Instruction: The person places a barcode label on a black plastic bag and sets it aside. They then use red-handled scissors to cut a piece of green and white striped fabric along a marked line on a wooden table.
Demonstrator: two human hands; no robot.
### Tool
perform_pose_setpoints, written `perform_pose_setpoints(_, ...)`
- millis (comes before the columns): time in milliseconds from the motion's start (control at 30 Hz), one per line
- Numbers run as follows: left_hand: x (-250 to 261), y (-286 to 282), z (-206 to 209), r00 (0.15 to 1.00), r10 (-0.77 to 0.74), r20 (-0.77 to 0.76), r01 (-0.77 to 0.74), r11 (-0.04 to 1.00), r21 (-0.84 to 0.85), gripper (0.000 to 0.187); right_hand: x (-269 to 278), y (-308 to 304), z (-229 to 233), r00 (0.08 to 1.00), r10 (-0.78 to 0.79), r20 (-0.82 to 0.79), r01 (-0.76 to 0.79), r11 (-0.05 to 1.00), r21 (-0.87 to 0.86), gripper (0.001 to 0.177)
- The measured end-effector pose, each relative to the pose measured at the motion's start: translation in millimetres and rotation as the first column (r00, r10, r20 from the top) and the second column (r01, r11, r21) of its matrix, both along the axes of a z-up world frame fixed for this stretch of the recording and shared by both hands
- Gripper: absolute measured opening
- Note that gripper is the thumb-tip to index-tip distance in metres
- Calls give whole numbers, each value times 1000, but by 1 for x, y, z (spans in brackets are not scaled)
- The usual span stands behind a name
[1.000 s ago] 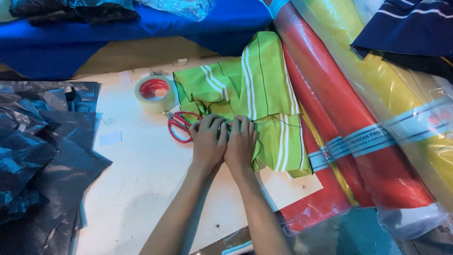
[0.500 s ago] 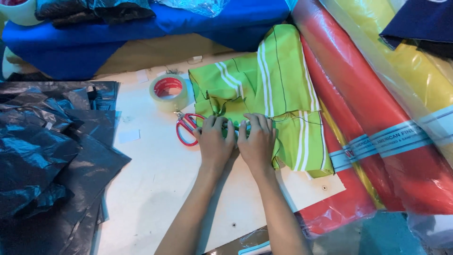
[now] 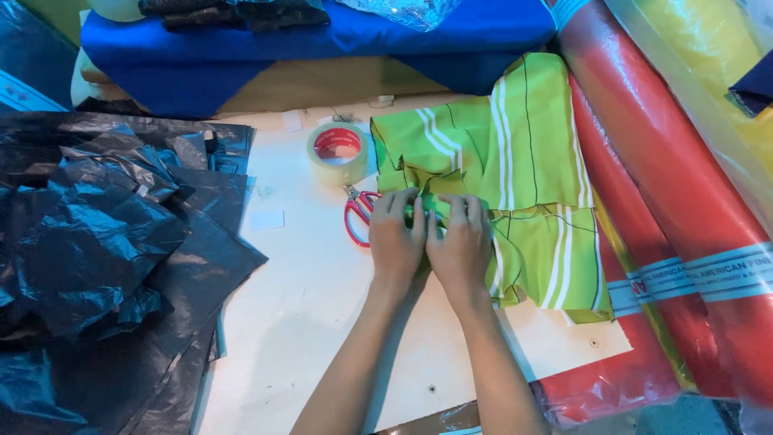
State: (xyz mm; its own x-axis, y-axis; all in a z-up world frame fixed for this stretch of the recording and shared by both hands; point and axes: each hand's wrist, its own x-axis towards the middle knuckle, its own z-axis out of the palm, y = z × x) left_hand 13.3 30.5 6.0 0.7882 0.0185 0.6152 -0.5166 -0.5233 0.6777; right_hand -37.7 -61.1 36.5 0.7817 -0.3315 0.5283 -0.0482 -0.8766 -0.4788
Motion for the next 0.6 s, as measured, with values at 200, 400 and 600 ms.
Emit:
perform_pose_setpoints(200, -7, 2, 13, 996, 14, -84, 4, 976, 216, 19, -7, -9, -3, 1000, 7, -12, -7, 999, 36, 24)
perform_pose_setpoints(400, -7, 5, 20, 971, 42, -234, 7, 979, 202, 20, -3, -21, -26, 995, 96, 29, -97, 994, 55, 4)
perform_pose_setpoints(600, -13, 4, 41, 938, 42, -345, 34, 976, 214, 42, -12, -6, -1, 997, 61, 50, -74, 943, 323, 39)
